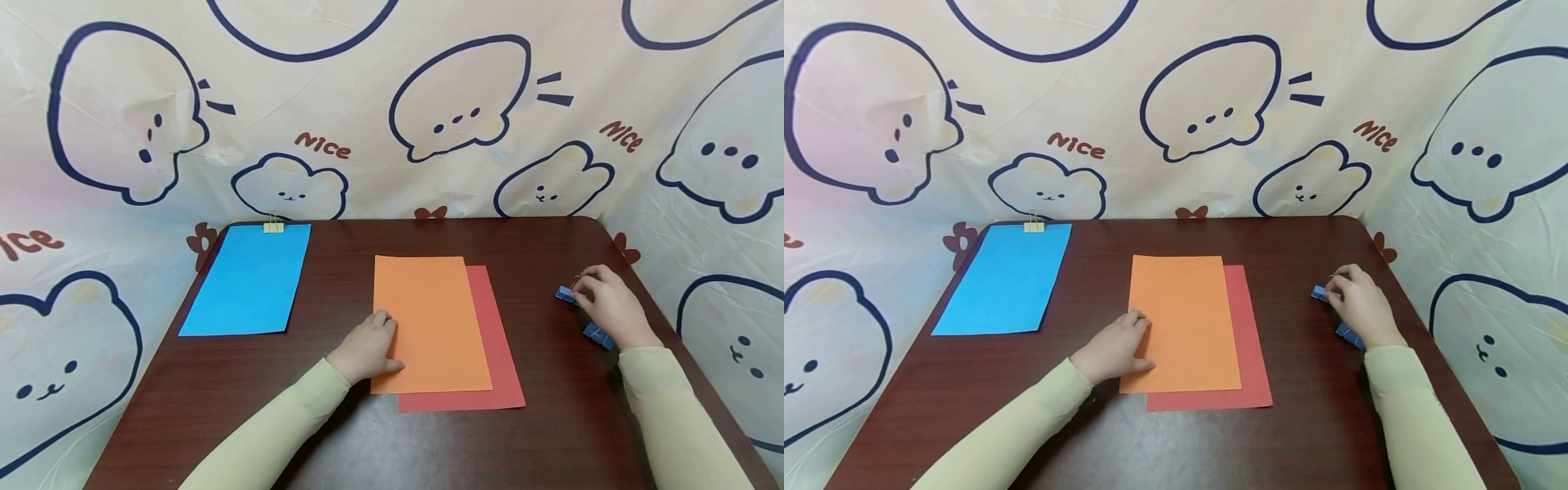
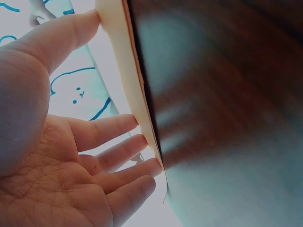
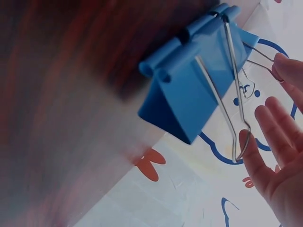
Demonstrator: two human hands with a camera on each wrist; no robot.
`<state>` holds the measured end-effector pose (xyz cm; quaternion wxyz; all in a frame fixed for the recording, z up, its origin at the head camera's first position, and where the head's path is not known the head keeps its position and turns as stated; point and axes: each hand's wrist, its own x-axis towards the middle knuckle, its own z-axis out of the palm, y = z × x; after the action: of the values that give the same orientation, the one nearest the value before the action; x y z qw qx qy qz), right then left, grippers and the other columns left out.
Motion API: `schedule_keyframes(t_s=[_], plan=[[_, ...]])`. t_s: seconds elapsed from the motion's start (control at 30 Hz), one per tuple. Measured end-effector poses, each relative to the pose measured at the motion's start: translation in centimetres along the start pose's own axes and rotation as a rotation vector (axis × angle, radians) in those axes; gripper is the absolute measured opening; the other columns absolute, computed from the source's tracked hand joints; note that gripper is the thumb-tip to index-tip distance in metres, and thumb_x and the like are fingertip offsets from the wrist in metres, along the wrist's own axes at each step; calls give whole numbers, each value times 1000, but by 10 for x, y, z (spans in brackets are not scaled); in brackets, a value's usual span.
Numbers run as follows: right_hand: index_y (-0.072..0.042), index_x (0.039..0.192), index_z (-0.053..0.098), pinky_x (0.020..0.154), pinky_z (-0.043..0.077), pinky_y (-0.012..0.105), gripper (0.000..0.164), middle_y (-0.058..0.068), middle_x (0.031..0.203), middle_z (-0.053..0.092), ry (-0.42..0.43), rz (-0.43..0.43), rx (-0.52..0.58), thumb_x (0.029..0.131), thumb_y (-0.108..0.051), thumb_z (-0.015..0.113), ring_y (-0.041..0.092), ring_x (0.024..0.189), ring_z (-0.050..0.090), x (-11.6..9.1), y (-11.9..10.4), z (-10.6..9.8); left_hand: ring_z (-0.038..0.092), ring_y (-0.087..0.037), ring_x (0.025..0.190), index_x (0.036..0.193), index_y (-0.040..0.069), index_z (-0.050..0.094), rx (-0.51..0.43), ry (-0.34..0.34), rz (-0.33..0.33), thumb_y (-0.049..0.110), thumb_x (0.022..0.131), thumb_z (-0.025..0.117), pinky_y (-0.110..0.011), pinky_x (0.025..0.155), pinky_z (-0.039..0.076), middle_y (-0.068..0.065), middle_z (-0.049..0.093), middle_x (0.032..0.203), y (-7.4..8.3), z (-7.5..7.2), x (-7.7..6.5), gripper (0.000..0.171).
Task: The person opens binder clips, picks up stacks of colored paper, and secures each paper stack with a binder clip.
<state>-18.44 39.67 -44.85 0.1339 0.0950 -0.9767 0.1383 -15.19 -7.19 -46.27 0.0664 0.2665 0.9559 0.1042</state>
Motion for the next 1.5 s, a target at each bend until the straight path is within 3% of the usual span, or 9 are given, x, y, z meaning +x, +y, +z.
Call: schedule_keyframes(t_s=[0.27,0.63,0.73,0.9,1.03,1.27,1.5], plan=[[-5,91,71,94,49,68,6,31,138,51,-47,25,7,90,-5,77,50,116,54,-3,-3,0,59,-29,112,131,-7,60,-4,1,2,45,82,87,-39,97,54,-16,56,125,0,0,0,77],[-5,92,71,95,50,66,8,29,132,55,-59,-2,17,89,-6,78,48,114,57,-6,-5,-2,59,-30,113,131,-6,60,-1,-2,-1,45,82,87,-39,96,55,-16,56,126,0,0,0,77],[-2,102,69,96,49,66,17,27,129,55,-66,7,29,89,-7,79,46,112,58,-6,-5,-2,59,-30,113,132,-6,59,-2,-6,-2,45,82,87,-39,97,54,-16,56,126,0,0,0,77],[5,127,60,98,47,67,46,30,129,52,-87,30,45,88,-9,80,48,115,54,-6,-4,-1,59,-30,115,132,-6,59,-4,-11,-6,45,82,86,-40,98,54,-16,56,127,0,1,0,77],[10,137,53,96,48,66,61,33,130,51,-84,26,48,86,-8,82,49,114,54,-6,-4,1,59,-30,115,133,-6,59,-4,-11,-8,46,82,86,-40,98,54,-16,56,127,0,1,1,77],[14,135,53,90,51,64,62,34,126,50,-75,32,57,85,-6,83,48,108,56,-6,-5,3,59,-30,115,134,-6,58,1,-17,-5,46,83,85,-40,98,54,-16,56,128,0,1,1,78],[17,138,48,91,50,64,65,35,128,47,-141,85,118,86,-6,81,51,111,56,-5,-9,1,59,-30,115,133,-6,58,11,-12,-3,47,83,86,-39,97,54,-17,56,128,0,1,1,78]])
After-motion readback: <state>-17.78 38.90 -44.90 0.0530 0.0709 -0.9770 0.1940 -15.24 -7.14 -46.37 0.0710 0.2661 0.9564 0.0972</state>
